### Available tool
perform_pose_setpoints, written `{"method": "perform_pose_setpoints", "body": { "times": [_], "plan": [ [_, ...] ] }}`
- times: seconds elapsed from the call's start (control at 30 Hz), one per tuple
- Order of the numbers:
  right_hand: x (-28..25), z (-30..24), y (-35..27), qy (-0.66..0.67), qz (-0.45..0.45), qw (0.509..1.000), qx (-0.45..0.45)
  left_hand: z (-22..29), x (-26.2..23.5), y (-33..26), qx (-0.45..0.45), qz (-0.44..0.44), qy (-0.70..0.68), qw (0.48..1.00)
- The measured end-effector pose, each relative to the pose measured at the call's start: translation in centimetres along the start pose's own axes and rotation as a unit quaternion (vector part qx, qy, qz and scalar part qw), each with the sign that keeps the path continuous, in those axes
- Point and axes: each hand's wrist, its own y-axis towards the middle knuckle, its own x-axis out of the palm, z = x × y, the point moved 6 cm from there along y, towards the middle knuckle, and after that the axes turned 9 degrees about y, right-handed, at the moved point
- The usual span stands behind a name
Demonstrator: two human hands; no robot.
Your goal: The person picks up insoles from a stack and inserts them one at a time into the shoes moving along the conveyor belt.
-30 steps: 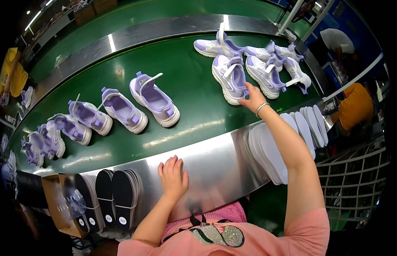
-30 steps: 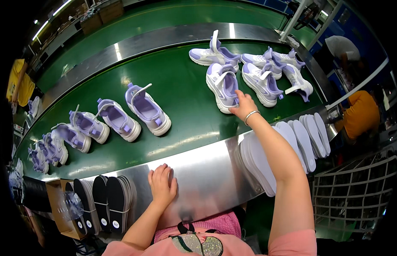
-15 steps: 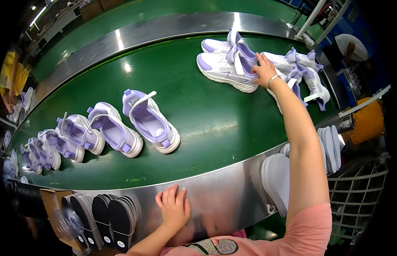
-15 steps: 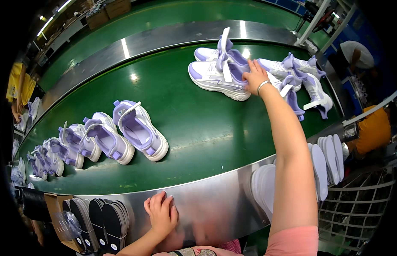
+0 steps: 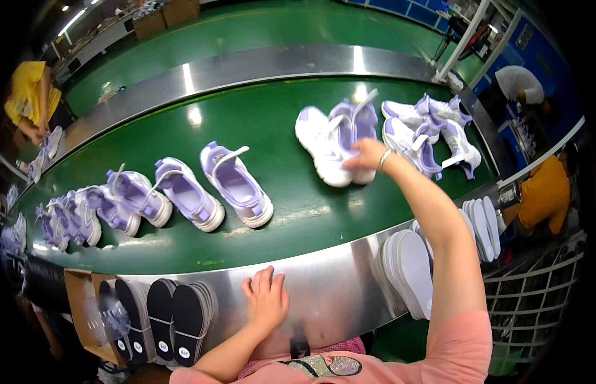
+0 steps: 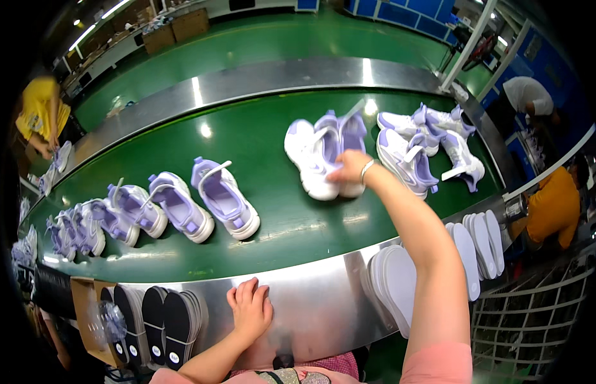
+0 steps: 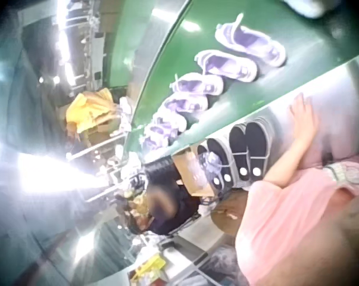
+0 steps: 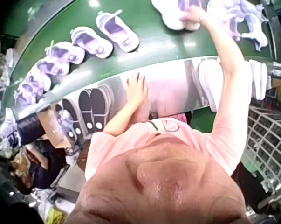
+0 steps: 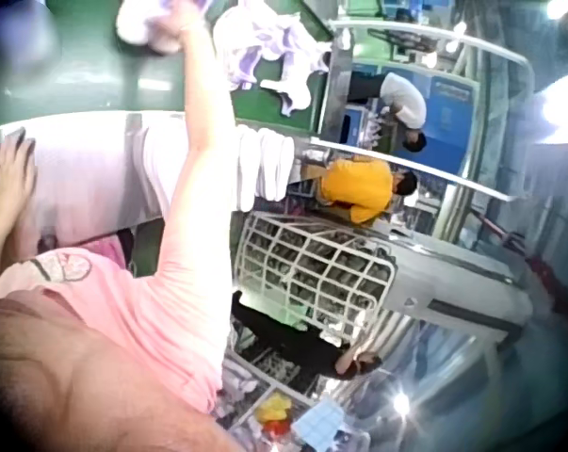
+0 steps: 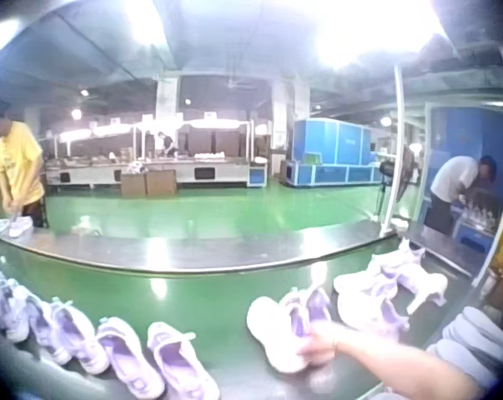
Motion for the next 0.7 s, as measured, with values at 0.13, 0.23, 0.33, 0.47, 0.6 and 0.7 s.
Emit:
{"method": "perform_pose_setpoints", "body": {
  "times": [0.13, 0.23, 0.33, 0.47, 0.6, 0.7],
  "plan": [
    [2.8, -6.3, -9.2, 0.089, -0.096, 0.991, 0.001, -0.6, 0.2, -0.2, -0.016, 0.031, -0.076, 0.996],
    [6.7, -10.3, -17.0, -0.043, -0.126, 0.988, -0.078, -1.9, 2.5, -0.8, -0.152, -0.028, -0.27, 0.95],
    [10.0, -12.0, -24.1, -0.043, -0.141, 0.986, -0.079, 1.0, -1.0, -1.2, -0.096, 0.08, -0.301, 0.945],
    [12.5, -11.5, -30.3, -0.06, -0.145, 0.984, -0.085, 3.3, -1.3, -4.4, -0.068, 0.051, -0.273, 0.958],
    [8.5, -18.2, -35.5, 0.187, -0.071, 0.954, -0.222, 2.0, 1.7, -6.8, -0.1, 0.052, -0.364, 0.925],
    [6.8, -24.2, -40.8, 0.568, -0.201, 0.728, -0.327, 1.2, 2.9, -7.2, -0.123, 0.061, -0.333, 0.933]
  ]
}}
